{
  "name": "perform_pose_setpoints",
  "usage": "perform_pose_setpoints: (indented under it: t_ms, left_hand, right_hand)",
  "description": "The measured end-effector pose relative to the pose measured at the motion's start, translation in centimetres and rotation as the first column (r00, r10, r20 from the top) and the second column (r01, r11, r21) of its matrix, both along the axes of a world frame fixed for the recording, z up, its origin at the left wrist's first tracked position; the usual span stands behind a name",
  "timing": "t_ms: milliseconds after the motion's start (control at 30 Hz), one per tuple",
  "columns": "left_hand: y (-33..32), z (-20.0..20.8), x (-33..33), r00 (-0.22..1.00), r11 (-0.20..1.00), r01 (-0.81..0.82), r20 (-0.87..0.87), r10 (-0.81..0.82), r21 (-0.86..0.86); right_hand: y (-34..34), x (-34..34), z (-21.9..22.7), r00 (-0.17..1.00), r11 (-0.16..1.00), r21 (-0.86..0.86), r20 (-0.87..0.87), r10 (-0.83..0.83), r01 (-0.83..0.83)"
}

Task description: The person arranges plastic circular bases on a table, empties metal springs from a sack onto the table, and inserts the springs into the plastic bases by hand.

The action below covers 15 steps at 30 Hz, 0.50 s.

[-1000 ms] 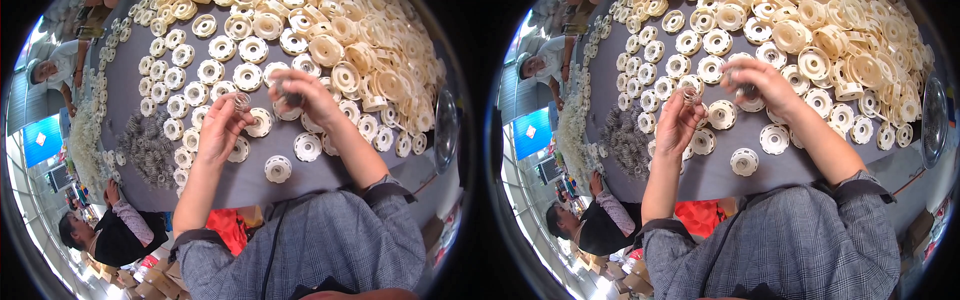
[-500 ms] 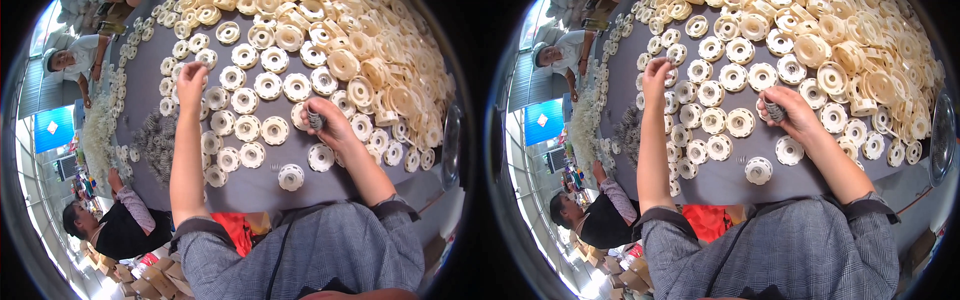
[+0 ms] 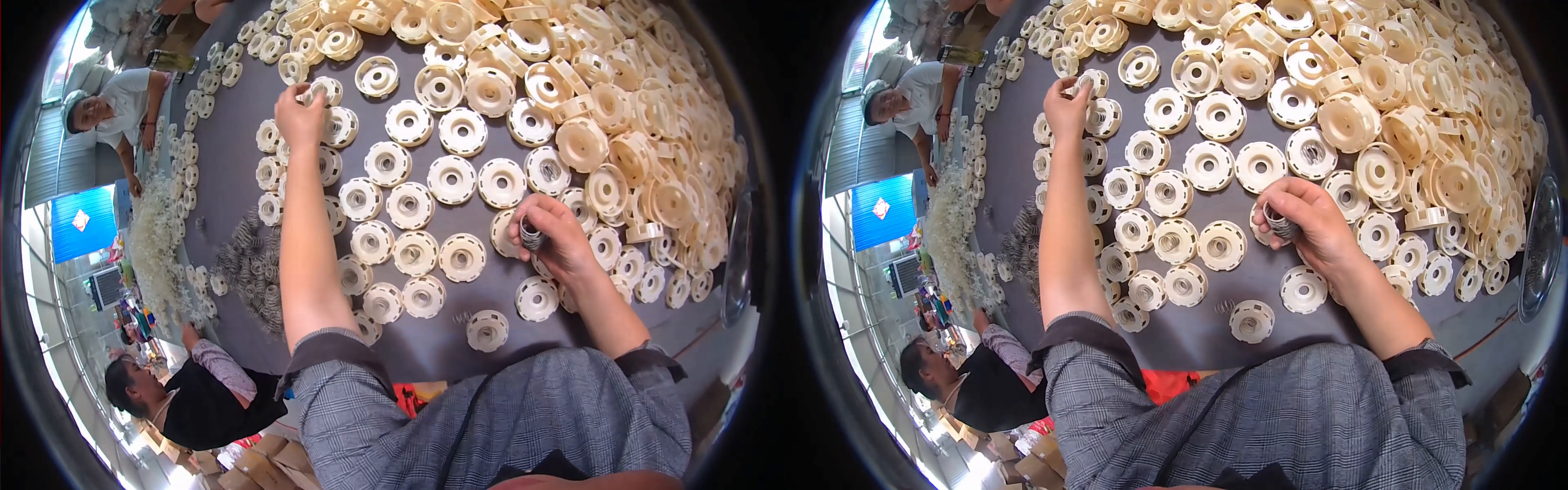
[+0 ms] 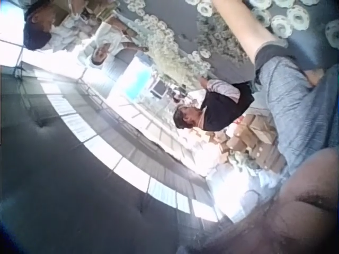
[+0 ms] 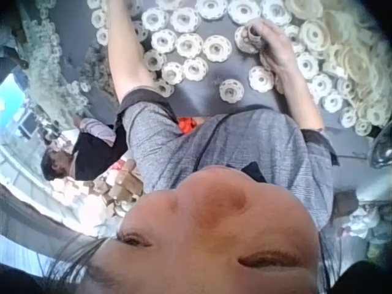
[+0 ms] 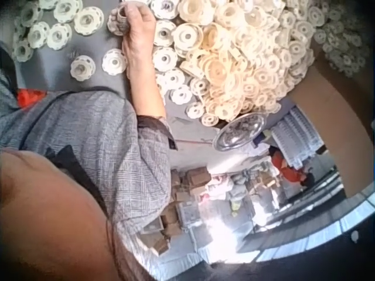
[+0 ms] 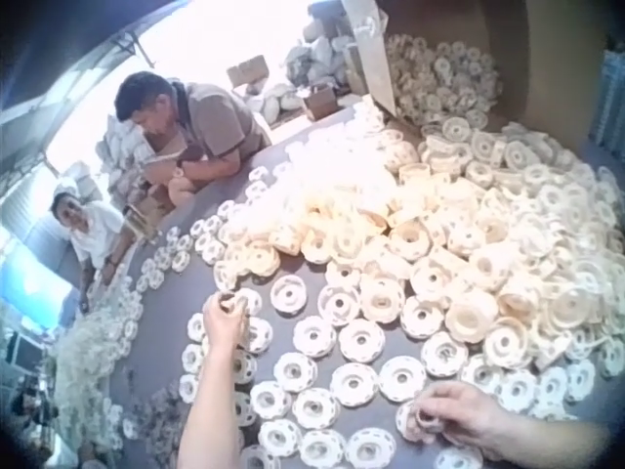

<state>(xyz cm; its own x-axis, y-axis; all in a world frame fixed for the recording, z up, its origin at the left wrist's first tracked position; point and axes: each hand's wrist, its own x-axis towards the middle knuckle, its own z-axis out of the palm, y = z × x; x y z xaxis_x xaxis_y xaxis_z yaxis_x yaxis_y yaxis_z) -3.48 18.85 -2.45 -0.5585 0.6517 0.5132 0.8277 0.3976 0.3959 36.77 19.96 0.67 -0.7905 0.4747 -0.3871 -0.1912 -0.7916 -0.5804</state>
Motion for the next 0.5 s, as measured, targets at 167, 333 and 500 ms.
perform_pose_setpoints:
  t_ms: [167, 333, 500]
  left_hand:
    - [-2.4, 3.7, 8.1, 0.658, 0.907, -0.008, 0.686, -0.312, 0.420]
    - [-11.2, 8.0, 18.4, 0.807, 0.883, 0.469, 0.417, -0.418, -0.021]
    - [-18.1, 6.5, 24.0, 0.759, 0.707, 0.631, 0.443, -0.478, -0.319]
  right_hand:
    - [0.6, 0.4, -1.6, 0.997, 0.997, -0.029, 0.031, -0.077, 0.078]
    - [1.1, 1.4, -1.0, 0.998, 0.998, -0.032, -0.014, -0.055, 0.054]
    - [0.2, 2.6, -1.1, 0.999, 0.997, -0.065, -0.008, -0.038, 0.038]
